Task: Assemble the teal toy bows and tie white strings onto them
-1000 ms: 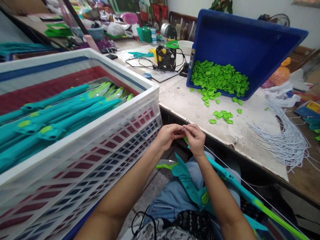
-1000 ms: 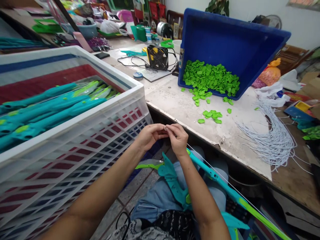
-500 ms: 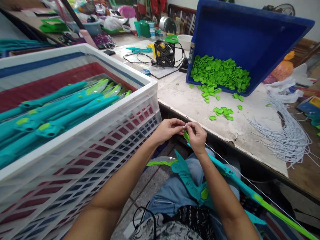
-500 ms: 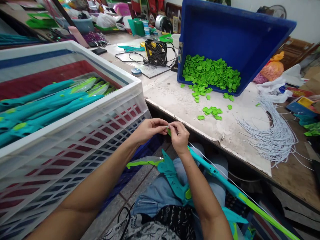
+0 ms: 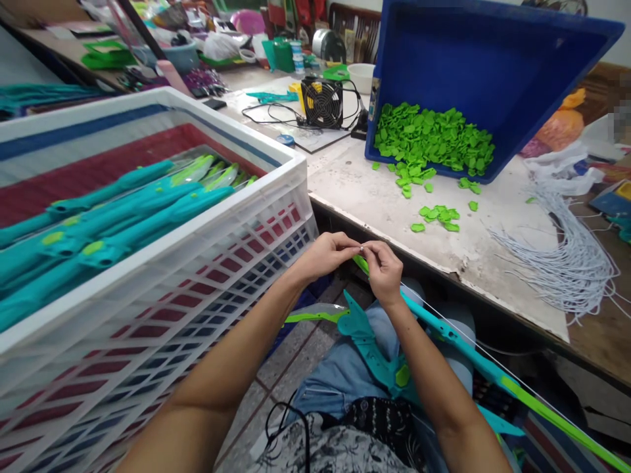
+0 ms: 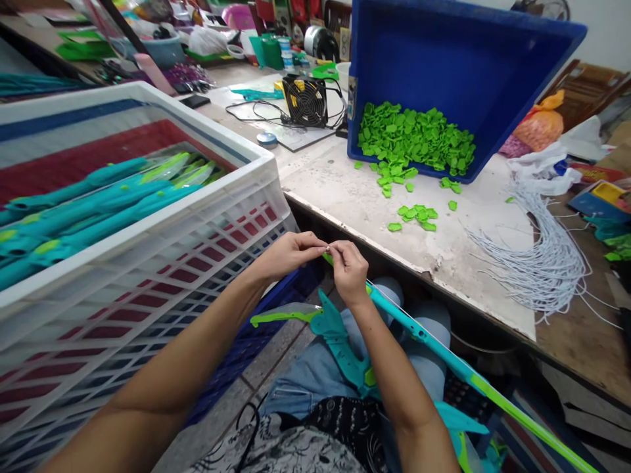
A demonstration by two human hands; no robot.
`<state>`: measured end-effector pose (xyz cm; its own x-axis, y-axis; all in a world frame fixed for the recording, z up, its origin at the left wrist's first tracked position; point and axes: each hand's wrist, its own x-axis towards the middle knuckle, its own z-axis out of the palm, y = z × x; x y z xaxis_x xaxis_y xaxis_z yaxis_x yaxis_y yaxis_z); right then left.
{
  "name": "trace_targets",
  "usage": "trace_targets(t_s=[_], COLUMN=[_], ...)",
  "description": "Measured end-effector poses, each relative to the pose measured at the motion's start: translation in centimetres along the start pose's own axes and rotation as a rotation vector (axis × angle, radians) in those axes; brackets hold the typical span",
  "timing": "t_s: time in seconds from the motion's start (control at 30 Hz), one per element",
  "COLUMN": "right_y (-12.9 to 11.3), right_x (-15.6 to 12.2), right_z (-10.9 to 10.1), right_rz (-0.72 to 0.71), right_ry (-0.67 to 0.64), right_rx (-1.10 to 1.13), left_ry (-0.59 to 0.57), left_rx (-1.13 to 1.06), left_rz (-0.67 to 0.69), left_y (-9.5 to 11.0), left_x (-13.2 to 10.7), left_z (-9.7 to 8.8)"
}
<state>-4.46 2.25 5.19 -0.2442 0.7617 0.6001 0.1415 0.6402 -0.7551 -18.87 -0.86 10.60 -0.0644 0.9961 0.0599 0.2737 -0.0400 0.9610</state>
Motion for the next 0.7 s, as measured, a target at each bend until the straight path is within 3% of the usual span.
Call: trace_targets(t_s=[0.23, 0.47, 0.63, 0.7], right_y=[0.5, 0.8, 1.1, 1.2], right_x=[-0.7, -1.8, -3.5, -4.3], right_z=[0.0, -0.9, -1.3, -1.5], right_rz=[-0.155, -0.131, -0.122, -0.118], right_ry=[-0.017, 0.067, -0.151, -0.231], right_rx=[-0.150, -0.360, -0.406, -0.444], left_ry=[0.068, 0.109, 0.100, 0.222], left_rx=[0.138, -0.035, -0.085, -0.028], left_rz=[0.026, 0.155, 0.157, 0.097], left_y=[-0.3, -2.3, -4.1, -5.1], left_x=[-0.6, -1.7, -3.8, -6.4], left_z=[0.4, 2.3, 2.6, 2.4])
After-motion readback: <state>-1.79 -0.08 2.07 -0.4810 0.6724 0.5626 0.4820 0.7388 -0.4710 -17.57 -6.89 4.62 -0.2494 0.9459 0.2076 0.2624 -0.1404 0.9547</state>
